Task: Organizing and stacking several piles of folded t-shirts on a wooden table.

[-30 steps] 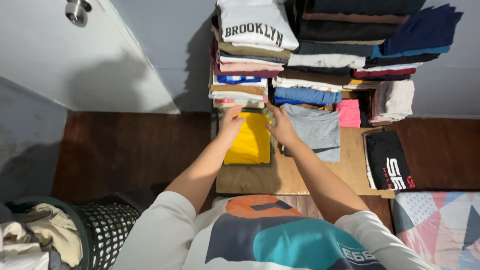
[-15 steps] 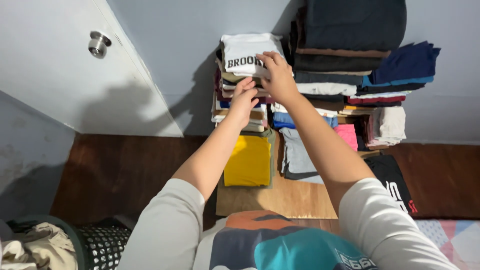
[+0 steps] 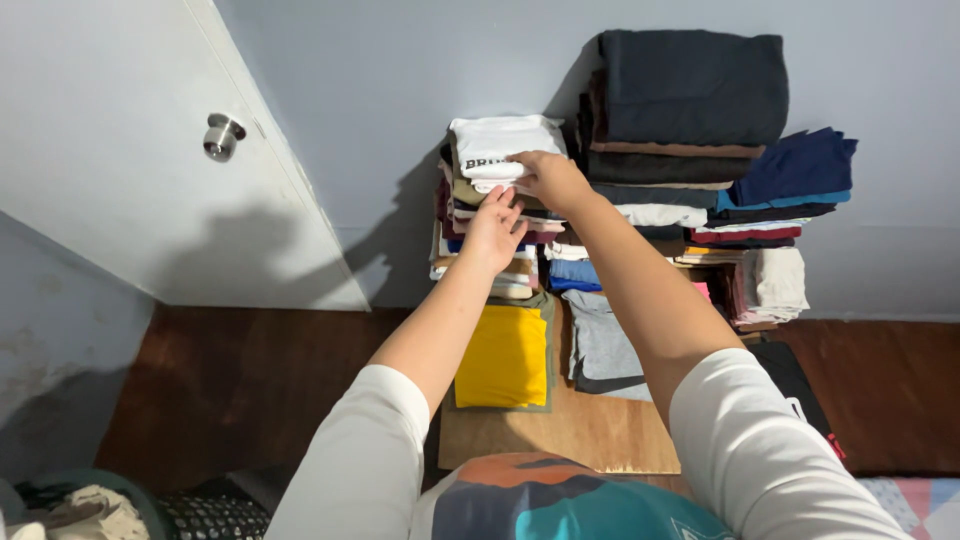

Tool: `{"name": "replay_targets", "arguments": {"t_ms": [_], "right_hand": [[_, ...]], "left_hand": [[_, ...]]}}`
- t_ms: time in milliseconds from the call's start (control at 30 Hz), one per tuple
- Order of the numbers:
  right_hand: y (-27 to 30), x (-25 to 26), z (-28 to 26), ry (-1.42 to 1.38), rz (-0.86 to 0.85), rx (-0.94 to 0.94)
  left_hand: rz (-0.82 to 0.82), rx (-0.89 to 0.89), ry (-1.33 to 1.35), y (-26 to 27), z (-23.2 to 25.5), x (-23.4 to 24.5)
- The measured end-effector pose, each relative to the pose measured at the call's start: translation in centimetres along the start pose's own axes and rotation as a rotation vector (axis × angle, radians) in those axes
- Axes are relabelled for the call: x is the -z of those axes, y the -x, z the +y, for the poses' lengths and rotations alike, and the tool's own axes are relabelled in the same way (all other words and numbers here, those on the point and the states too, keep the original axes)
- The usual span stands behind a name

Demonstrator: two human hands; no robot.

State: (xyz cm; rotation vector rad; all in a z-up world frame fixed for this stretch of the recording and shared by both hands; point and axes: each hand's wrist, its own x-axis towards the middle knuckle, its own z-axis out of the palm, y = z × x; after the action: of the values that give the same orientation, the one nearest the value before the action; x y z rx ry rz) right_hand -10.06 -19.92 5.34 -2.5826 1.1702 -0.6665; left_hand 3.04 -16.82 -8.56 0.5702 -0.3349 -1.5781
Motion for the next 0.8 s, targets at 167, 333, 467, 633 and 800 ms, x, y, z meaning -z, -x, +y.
{"name": "replay_targets", "arguments": {"t_ms": [167,333,467,633,800], "right_hand": [[0.1,0.5,0.0,-0.049,-0.003,-0.053],[1.4,2.3,-1.7,-0.040,0.047,0.019],[3.4,3.8,-4.9,-0.019,0.095,0.024],[7.9,4.6,-9.6,0.072,0.191,0.082],[13.6,3.4,-12.2,0.062,0.241,0.105]], "left_hand": [[0.003,0.022,0.029,0.9,0.4,-0.5],[0.027,0.040,0.005,1.6,0.9,-1.6],[0.045,0.064,0.000,2.5,1.7,-3.2],[-0.066,0.115,0.166,2.7,1.8,-3.7],[-0.106,0.099,0.189,9.1,5.3,-10.3]]}}
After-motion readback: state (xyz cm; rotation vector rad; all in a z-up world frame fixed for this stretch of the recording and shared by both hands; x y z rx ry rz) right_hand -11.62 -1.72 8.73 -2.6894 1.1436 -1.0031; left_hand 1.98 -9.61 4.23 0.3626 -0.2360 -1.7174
